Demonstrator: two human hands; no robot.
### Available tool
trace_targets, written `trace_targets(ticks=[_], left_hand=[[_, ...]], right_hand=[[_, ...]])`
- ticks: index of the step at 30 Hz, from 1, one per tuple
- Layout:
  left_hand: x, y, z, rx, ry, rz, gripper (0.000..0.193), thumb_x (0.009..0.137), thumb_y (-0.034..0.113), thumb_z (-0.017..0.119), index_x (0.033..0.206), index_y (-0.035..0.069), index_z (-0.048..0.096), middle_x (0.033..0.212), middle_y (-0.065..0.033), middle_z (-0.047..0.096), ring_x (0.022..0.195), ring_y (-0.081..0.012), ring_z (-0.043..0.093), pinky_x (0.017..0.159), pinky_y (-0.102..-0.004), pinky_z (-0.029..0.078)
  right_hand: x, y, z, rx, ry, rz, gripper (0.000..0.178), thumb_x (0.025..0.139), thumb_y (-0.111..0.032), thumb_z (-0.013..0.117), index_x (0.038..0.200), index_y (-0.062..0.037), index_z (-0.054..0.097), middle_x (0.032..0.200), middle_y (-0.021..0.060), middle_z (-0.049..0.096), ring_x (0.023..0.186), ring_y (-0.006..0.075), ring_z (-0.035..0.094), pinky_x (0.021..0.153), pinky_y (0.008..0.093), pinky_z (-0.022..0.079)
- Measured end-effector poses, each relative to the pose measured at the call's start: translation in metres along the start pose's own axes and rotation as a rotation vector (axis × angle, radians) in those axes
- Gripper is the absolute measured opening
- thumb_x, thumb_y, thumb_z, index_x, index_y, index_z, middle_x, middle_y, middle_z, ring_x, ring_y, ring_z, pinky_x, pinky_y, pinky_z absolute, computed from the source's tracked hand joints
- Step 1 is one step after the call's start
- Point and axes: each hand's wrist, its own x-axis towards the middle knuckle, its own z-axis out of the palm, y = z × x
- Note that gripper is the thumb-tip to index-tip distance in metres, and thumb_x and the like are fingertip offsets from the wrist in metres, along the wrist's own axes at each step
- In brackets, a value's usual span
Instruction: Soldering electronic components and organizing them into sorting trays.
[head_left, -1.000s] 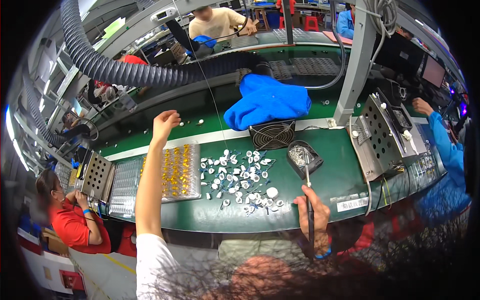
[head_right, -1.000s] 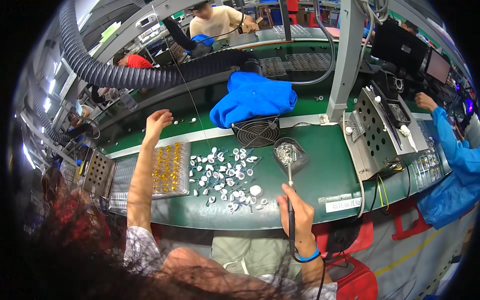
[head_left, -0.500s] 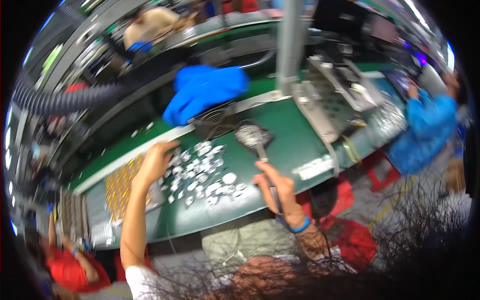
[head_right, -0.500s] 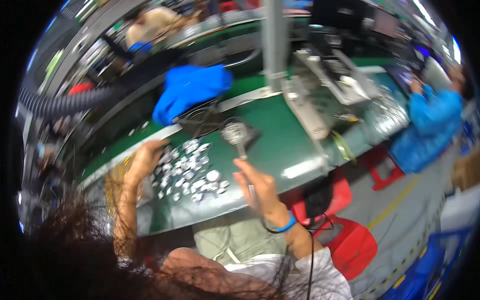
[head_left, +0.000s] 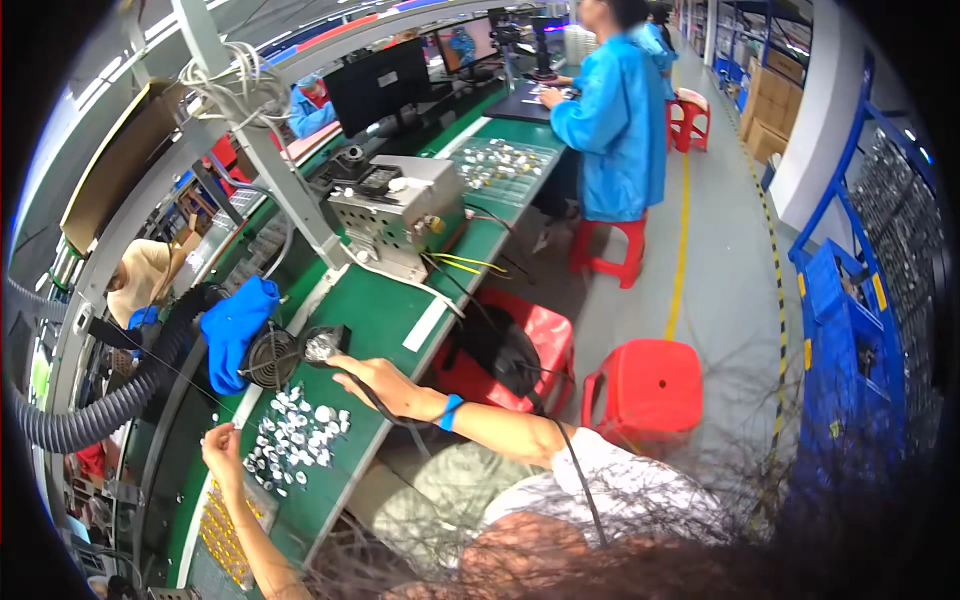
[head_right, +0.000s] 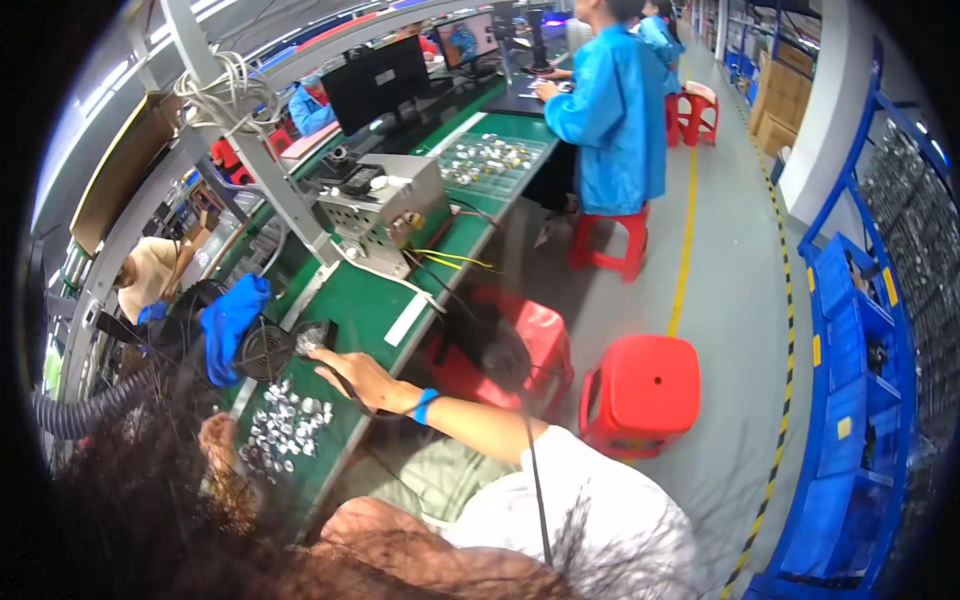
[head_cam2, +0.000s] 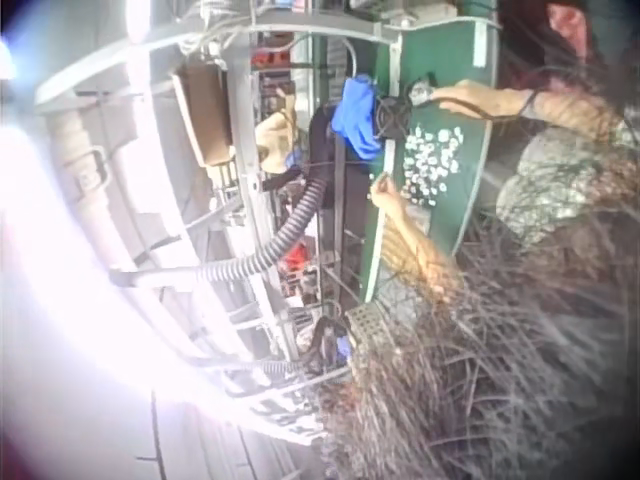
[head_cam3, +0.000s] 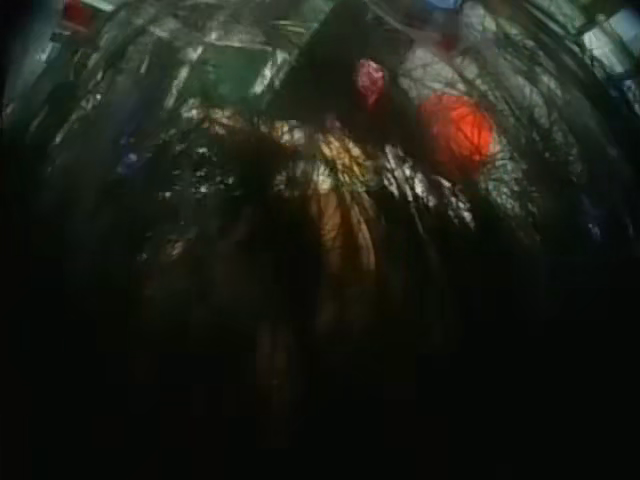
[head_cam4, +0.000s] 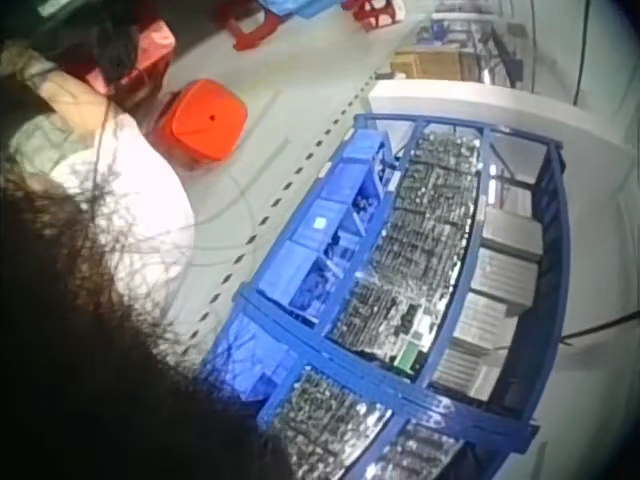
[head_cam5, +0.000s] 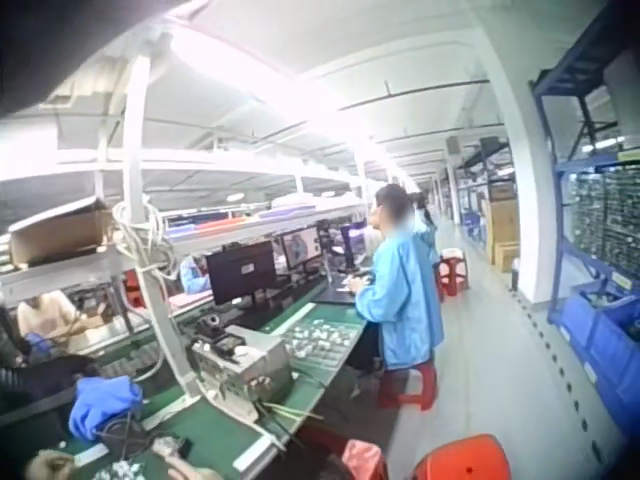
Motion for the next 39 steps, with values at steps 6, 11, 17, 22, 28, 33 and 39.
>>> trace_targets(ticks=[6, 11, 17, 22, 28, 33, 39], left_hand=[[-0.049, 0.021, 0.013, -0.413, 0.121, -0.014, 0.016, 0.097, 0.004, 0.07, 0.111, -0.004, 0.071, 0.089, -0.0011, 0.069, 0.075, -0.0042, 0.057, 0.066, -0.0197, 0.045], [-0.098, 0.085, 0.03, -0.175, 0.124, 0.139, 0.012, 0.099, 0.004, 0.068, 0.11, -0.001, 0.072, 0.094, -0.0009, 0.068, 0.082, -0.0069, 0.061, 0.072, -0.021, 0.049], [-0.115, 0.133, 0.073, -0.258, 0.163, 0.11, 0.012, 0.094, -0.002, 0.071, 0.107, -0.003, 0.071, 0.11, -0.0072, 0.069, 0.093, -0.0121, 0.065, 0.082, -0.0241, 0.054], [-0.124, 0.154, 0.098, -0.311, 0.169, 0.016, 0.012, 0.093, -0.003, 0.072, 0.105, -0.004, 0.072, 0.115, -0.0094, 0.069, 0.106, -0.0156, 0.067, 0.089, -0.027, 0.057], [-0.107, 0.159, 0.123, -0.381, 0.165, 0.037, 0.027, 0.084, -0.013, 0.076, 0.109, -0.004, 0.07, 0.116, -0.0136, 0.068, 0.107, -0.0187, 0.068, 0.091, -0.0283, 0.059], [-0.105, 0.164, 0.125, -0.175, 0.154, 0.115, 0.026, 0.078, -0.012, 0.083, 0.099, -0.002, 0.071, 0.106, -0.0131, 0.071, 0.098, -0.0202, 0.069, 0.083, -0.031, 0.058], [-0.106, 0.174, 0.13, 0.06, 0.176, 0.214, 0.029, 0.07, -0.004, 0.091, 0.091, 0.001, 0.071, 0.096, -0.0118, 0.072, 0.084, -0.0254, 0.071, 0.072, -0.0339, 0.059]], right_hand=[[-0.001, -0.004, -0.002, -0.013, 0.073, -0.067, 0.029, 0.102, -0.012, 0.062, 0.128, -0.0023, 0.056, 0.082, 0.0279, 0.067, 0.075, 0.0477, 0.065, 0.062, 0.052, 0.048], [-0.001, -0.012, -0.005, -0.054, 0.1, -0.09, 0.026, 0.102, -0.011, 0.061, 0.127, -0.0053, 0.056, 0.08, 0.027, 0.066, 0.074, 0.0466, 0.066, 0.061, 0.0516, 0.048], [0.001, -0.009, -0.007, 0.02, 0.013, 0.062, 0.02, 0.101, -0.009, 0.063, 0.121, -0.0072, 0.061, 0.081, 0.0244, 0.068, 0.073, 0.0442, 0.068, 0.06, 0.0504, 0.048], [0.0, -0.001, 0.004, 0.026, 0.158, -0.116, 0.035, 0.097, 0.001, 0.065, 0.132, -0.0021, 0.062, 0.105, 0.0212, 0.074, 0.083, 0.0262, 0.078, 0.068, 0.0339, 0.06], [-0.002, 0.001, 0.002, -0.016, 0.114, -0.146, 0.023, 0.1, 0.004, 0.061, 0.122, -0.0013, 0.064, 0.089, 0.0122, 0.077, 0.064, 0.0149, 0.067, 0.06, 0.0271, 0.053], [-0.002, -0.013, 0.011, 0.055, 0.035, -0.121, 0.022, 0.096, 0.008, 0.064, 0.116, 0.0005, 0.065, 0.097, 0.0134, 0.078, 0.067, 0.0136, 0.065, 0.061, 0.0275, 0.052], [0.001, -0.022, 0.024, -0.02, -0.117, -0.104, 0.028, 0.087, 0.013, 0.07, 0.112, 0.0019, 0.064, 0.105, 0.0137, 0.077, 0.082, 0.0245, 0.072, 0.071, 0.0329, 0.058]])
